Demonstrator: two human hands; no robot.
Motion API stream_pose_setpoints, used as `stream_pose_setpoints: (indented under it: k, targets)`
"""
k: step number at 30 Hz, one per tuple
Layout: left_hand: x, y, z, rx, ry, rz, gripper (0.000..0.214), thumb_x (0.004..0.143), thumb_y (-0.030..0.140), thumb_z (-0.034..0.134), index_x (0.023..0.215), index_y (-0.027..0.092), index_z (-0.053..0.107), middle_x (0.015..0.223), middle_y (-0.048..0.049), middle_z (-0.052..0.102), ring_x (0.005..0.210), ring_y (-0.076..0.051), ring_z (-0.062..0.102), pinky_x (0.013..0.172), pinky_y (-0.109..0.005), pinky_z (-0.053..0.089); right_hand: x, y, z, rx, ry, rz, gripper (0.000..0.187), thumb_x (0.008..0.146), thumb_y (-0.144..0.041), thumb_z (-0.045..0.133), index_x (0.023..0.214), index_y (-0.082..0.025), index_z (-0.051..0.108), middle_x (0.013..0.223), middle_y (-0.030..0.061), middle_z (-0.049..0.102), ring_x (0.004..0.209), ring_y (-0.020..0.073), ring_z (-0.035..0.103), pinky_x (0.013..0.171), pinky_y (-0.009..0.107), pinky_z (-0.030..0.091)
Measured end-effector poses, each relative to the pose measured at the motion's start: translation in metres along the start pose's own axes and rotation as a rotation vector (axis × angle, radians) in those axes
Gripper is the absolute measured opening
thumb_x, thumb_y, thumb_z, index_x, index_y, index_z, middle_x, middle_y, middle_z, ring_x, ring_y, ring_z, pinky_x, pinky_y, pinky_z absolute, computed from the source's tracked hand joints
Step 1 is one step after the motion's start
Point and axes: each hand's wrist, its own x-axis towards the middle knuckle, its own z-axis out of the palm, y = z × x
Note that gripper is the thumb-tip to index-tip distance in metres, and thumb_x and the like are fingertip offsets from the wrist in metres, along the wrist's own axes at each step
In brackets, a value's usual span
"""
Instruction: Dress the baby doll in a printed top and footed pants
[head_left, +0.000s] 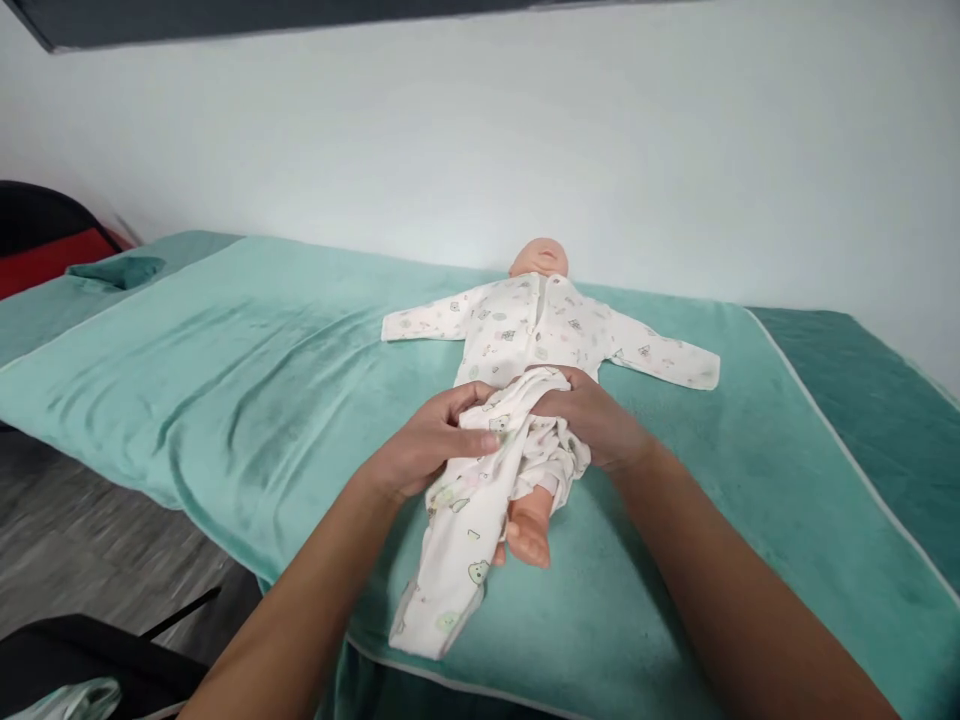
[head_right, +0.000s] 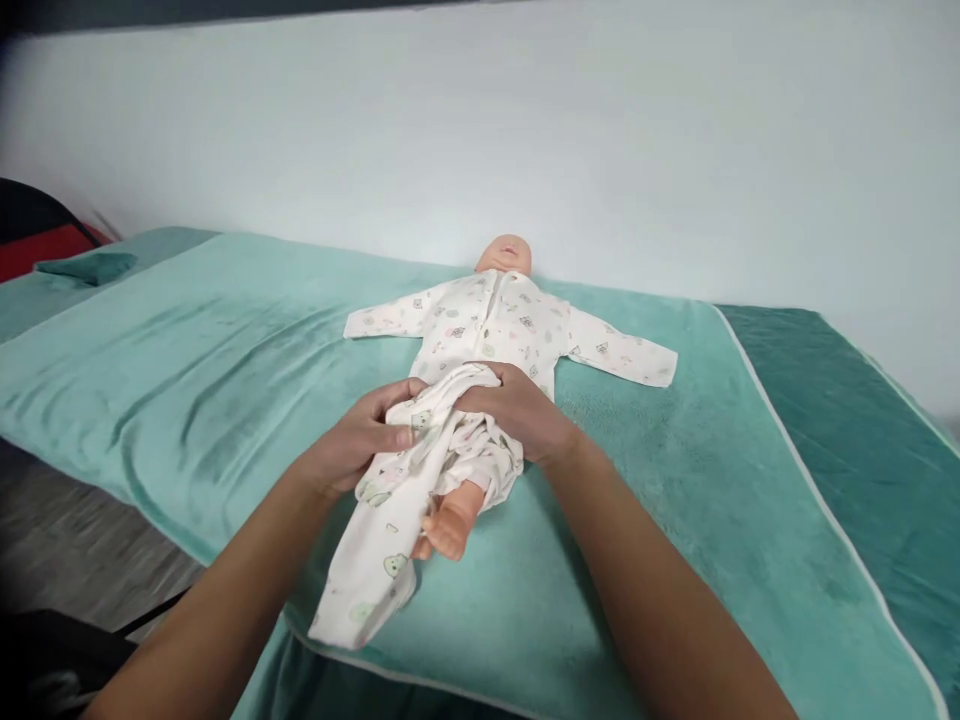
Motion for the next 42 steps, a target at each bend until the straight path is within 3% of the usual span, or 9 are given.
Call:
stream_pose_setpoints:
  k: [5, 12, 16, 19, 23, 26, 30, 37, 42]
  targets:
    - [-0.002, -0.010, 0.001, -0.119, 0.223, 0.094, 0.032, 0.073, 0.035, 0.085, 0.084, 0.017, 0.062, 0.068, 0.0036, 0.062, 0.055, -0.008, 0.055, 0.053, -0.019, 0.045, -0.005, 0.001, 0.012, 0.141, -0.143, 0.009, 0.037, 0.068, -0.027, 0.083, 0.103, -0.017, 0.075, 0.084, 0.0015, 0.075, 0.078, 0.0173, 0.070, 0.075, 0.028, 0.054]
    - [0.006, 0.001, 0.023, -0.086, 0.351, 0.129, 0.037, 0.079, 0.049, 0.078, 0.089, 0.017, 0.063, 0.072, 0.0000, 0.066, 0.060, -0.013, 0.060, 0.056, -0.023, 0.047, -0.014, -0.012, 0.010, -0.316, -0.435, 0.109, 0.048, 0.067, -0.033, 0.090, 0.111, -0.020, 0.076, 0.097, 0.0019, 0.077, 0.095, 0.0213, 0.071, 0.084, 0.032, 0.056]
    - [-0.014, 0.004, 0.010, 0.055, 0.231, -0.004, 0.048, 0.075, 0.057, 0.079, 0.096, 0.015, 0.072, 0.080, -0.0039, 0.071, 0.066, -0.016, 0.064, 0.059, -0.025, 0.051, -0.012, -0.003, 0.012, -0.157, -0.277, 0.047, 0.044, 0.075, -0.037, 0.085, 0.112, -0.018, 0.075, 0.097, 0.0043, 0.078, 0.097, 0.0224, 0.072, 0.088, 0.034, 0.055]
    - [-0.027, 0.004, -0.002, 0.183, 0.060, -0.126, 0.045, 0.066, 0.045, 0.089, 0.096, 0.013, 0.076, 0.085, -0.0064, 0.075, 0.070, -0.018, 0.067, 0.061, -0.025, 0.052, -0.009, 0.005, 0.018, 0.024, -0.201, 0.008, 0.040, 0.079, -0.039, 0.081, 0.112, -0.016, 0.074, 0.097, 0.0067, 0.077, 0.092, 0.0220, 0.072, 0.084, 0.033, 0.056]
    - [-0.023, -0.001, 0.000, 0.039, 0.187, -0.059, 0.043, 0.072, 0.042, 0.086, 0.100, 0.011, 0.076, 0.087, -0.0093, 0.077, 0.076, -0.022, 0.072, 0.067, -0.028, 0.056, -0.009, 0.005, 0.023, -0.018, -0.186, -0.028, 0.045, 0.082, -0.044, 0.079, 0.116, -0.016, 0.073, 0.101, 0.0073, 0.077, 0.096, 0.0219, 0.072, 0.086, 0.034, 0.055]
    - [-0.012, -0.007, 0.009, -0.155, 0.276, 0.034, 0.051, 0.079, 0.049, 0.079, 0.112, 0.011, 0.072, 0.090, -0.0120, 0.078, 0.081, -0.026, 0.074, 0.073, -0.033, 0.060, -0.012, -0.002, 0.022, -0.186, -0.325, -0.017, 0.051, 0.077, -0.042, 0.084, 0.119, -0.017, 0.072, 0.103, 0.0057, 0.077, 0.102, 0.0230, 0.070, 0.091, 0.035, 0.054]
    - [-0.006, -0.008, 0.018, -0.169, 0.304, 0.004, 0.052, 0.080, 0.051, 0.077, 0.111, 0.010, 0.072, 0.087, -0.0123, 0.078, 0.079, -0.026, 0.075, 0.074, -0.035, 0.060, -0.017, -0.009, 0.017, -0.340, -0.441, 0.067, 0.050, 0.073, -0.037, 0.087, 0.117, -0.019, 0.073, 0.106, 0.0044, 0.076, 0.104, 0.0237, 0.069, 0.093, 0.036, 0.054]
    - [-0.020, -0.001, 0.003, 0.046, 0.134, -0.090, 0.053, 0.076, 0.055, 0.080, 0.104, 0.010, 0.075, 0.089, -0.0123, 0.078, 0.075, -0.022, 0.071, 0.064, -0.029, 0.054, -0.014, 0.006, 0.006, -0.014, -0.403, 0.065, 0.035, 0.075, -0.029, 0.085, 0.105, -0.016, 0.074, 0.087, 0.0017, 0.075, 0.085, 0.0173, 0.070, 0.078, 0.029, 0.055]
    - [-0.024, -0.004, -0.012, 0.163, -0.025, -0.129, 0.046, 0.069, 0.041, 0.089, 0.102, 0.012, 0.077, 0.086, -0.0101, 0.078, 0.072, -0.021, 0.071, 0.061, -0.027, 0.052, -0.014, 0.007, 0.016, -0.033, -0.278, -0.006, 0.032, 0.083, -0.032, 0.077, 0.110, -0.017, 0.075, 0.094, 0.0044, 0.076, 0.085, 0.0176, 0.070, 0.077, 0.029, 0.054]
